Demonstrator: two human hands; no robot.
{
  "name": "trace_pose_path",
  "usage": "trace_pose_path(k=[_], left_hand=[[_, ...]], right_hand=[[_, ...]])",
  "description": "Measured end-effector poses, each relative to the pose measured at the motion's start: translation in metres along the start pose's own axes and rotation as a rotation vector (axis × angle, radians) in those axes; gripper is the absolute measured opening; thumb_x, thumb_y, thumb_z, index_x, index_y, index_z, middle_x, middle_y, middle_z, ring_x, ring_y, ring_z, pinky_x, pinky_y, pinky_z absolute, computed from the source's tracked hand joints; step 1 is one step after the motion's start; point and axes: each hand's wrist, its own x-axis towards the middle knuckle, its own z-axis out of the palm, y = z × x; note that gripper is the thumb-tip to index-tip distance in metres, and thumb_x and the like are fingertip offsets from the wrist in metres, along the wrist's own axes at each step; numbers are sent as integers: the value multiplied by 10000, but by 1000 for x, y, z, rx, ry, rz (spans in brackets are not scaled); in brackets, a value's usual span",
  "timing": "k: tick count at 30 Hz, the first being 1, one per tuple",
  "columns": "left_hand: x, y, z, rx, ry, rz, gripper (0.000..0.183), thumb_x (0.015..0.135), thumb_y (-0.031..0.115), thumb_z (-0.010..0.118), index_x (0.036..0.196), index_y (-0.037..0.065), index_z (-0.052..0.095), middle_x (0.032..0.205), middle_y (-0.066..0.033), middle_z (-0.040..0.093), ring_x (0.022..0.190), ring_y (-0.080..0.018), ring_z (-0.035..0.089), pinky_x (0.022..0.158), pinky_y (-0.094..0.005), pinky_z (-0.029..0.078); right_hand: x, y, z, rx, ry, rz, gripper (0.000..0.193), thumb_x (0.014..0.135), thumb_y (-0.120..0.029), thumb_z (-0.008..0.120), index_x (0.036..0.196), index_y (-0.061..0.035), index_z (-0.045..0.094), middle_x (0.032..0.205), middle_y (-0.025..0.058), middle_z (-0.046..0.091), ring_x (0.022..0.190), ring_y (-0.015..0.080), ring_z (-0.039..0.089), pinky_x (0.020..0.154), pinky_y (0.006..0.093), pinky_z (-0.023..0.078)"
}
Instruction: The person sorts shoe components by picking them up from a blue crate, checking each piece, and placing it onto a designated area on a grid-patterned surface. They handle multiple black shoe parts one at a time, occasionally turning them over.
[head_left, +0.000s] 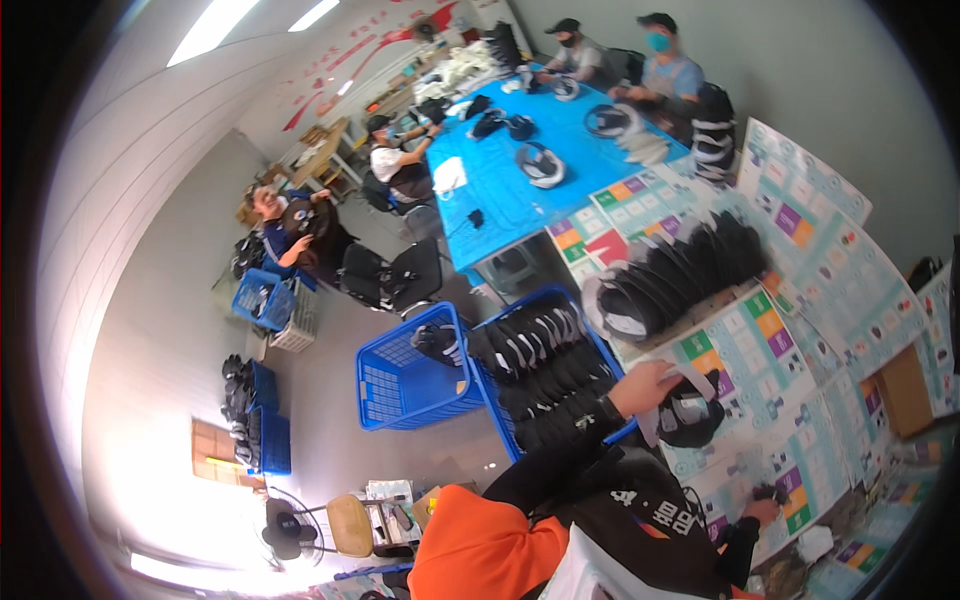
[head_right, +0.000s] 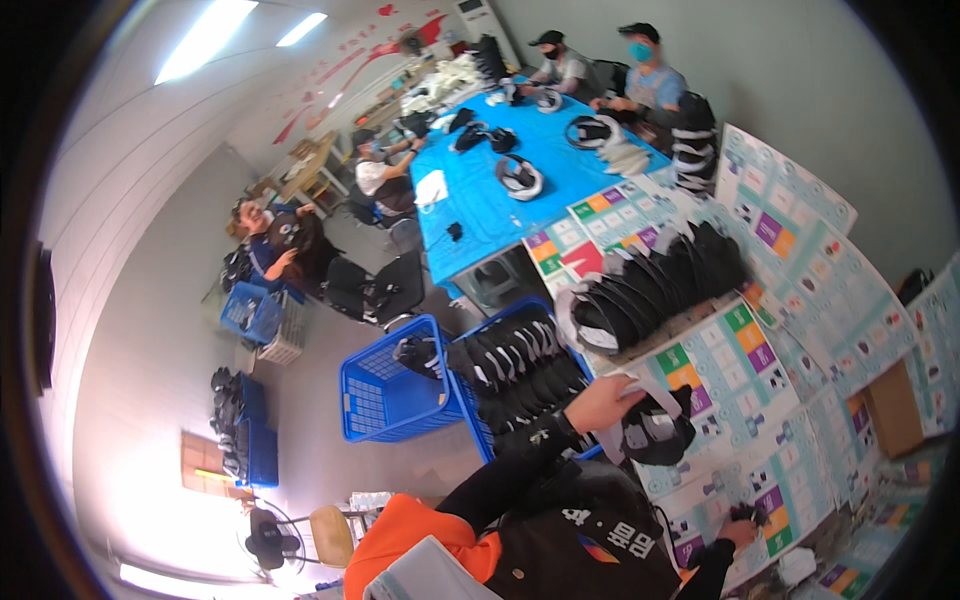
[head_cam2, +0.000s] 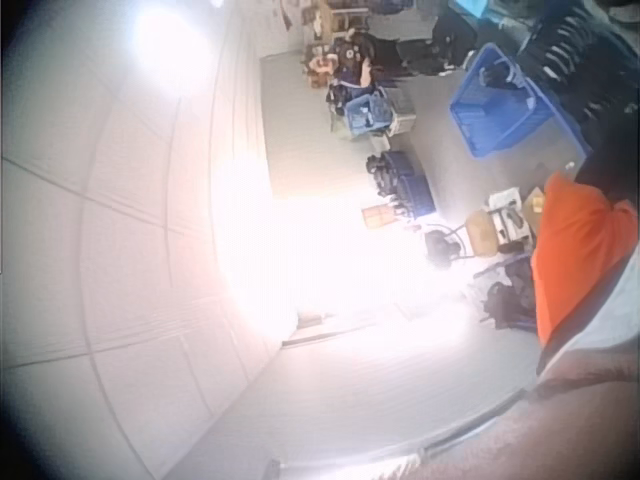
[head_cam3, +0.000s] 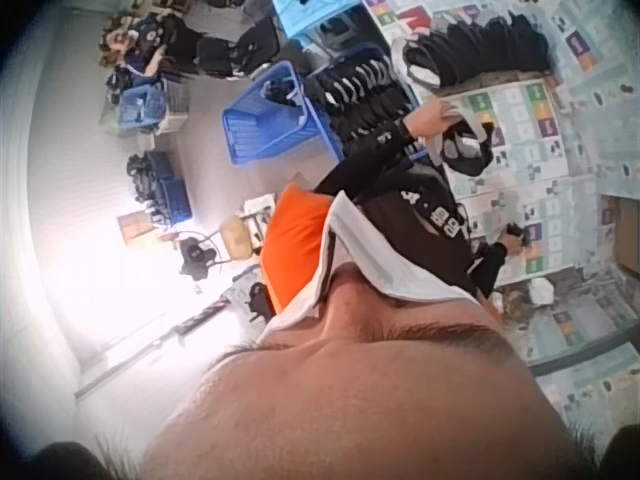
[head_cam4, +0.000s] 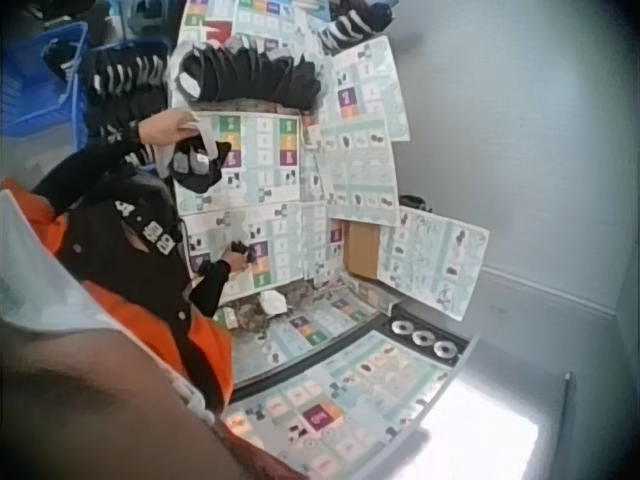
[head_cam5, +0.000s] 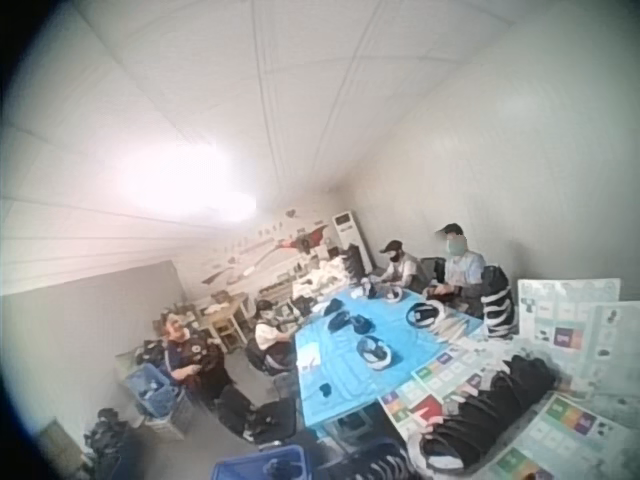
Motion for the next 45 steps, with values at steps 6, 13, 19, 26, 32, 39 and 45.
trace_pose_path(k=[6, 13, 19, 26, 32, 39, 45], left_hand=[[4, -19, 16, 41, -79, -25, 278, 995, 213, 629, 1173, 7, 681, 986, -243, 687, 936, -426, 656, 798, -443, 511], [1, -20, 20, 58, -77, -32, 288, 973, 216, 652, 1122, -28, 686, 976, -261, 683, 926, -452, 650, 791, -453, 518], [4, -16, 31, 45, -119, -46, 291, 963, 217, 667, 1148, -6, 693, 1018, -257, 694, 951, -455, 660, 814, -442, 534], [12, -14, 40, 71, -125, 25, 281, 962, 221, 671, 1104, -20, 694, 946, -258, 675, 905, -470, 645, 765, -475, 517], [40, 9, 69, 135, -122, 113, 248, 957, 191, 653, 1053, -36, 682, 954, -272, 663, 905, -479, 635, 780, -512, 507], [66, 28, 125, 237, -124, 143, 240, 955, 162, 626, 1127, 3, 679, 1026, -221, 670, 888, -451, 654, 762, -514, 531], [77, -3, 179, 492, -274, 216, 266, 951, 187, 616, 1143, 9, 660, 1033, -241, 683, 907, -454, 664, 746, -528, 550]], right_hand=[[3, 15, 15, 4, -54, 20, 625, 860, -311, 760, 1252, 76, 467, 1254, 262, 520, 1211, 420, 500, 1040, 508, 415], [-10, 0, -14, 88, -61, -26, 658, 836, -348, 808, 1229, 66, 480, 1211, 238, 547, 1200, 400, 517, 1029, 511, 434], [-7, 28, 9, 248, 17, -11, 705, 733, -298, 840, 1252, 45, 508, 1277, 257, 534, 1202, 430, 541, 1039, 524, 445], [-15, 25, 5, 375, 34, -84, 715, 732, -268, 840, 1266, 59, 493, 1307, 276, 495, 1245, 467, 466, 1054, 561, 405], [-24, 19, 3, 524, 343, 33, 471, 756, -89, 697, 1169, 78, 547, 1135, 280, 563, 1121, 492, 519, 985, 581, 414], [-53, 22, -35, 1557, -5, 181, 353, 854, -13, 559, 1199, -26, 635, 1017, 61, 690, 866, 171, 686, 588, 321, 592], [-103, -9, -138, 1695, -376, 27, 442, 750, 1, 500, 1163, -20, 656, 1018, 60, 712, 980, 191, 704, 635, 324, 585]])
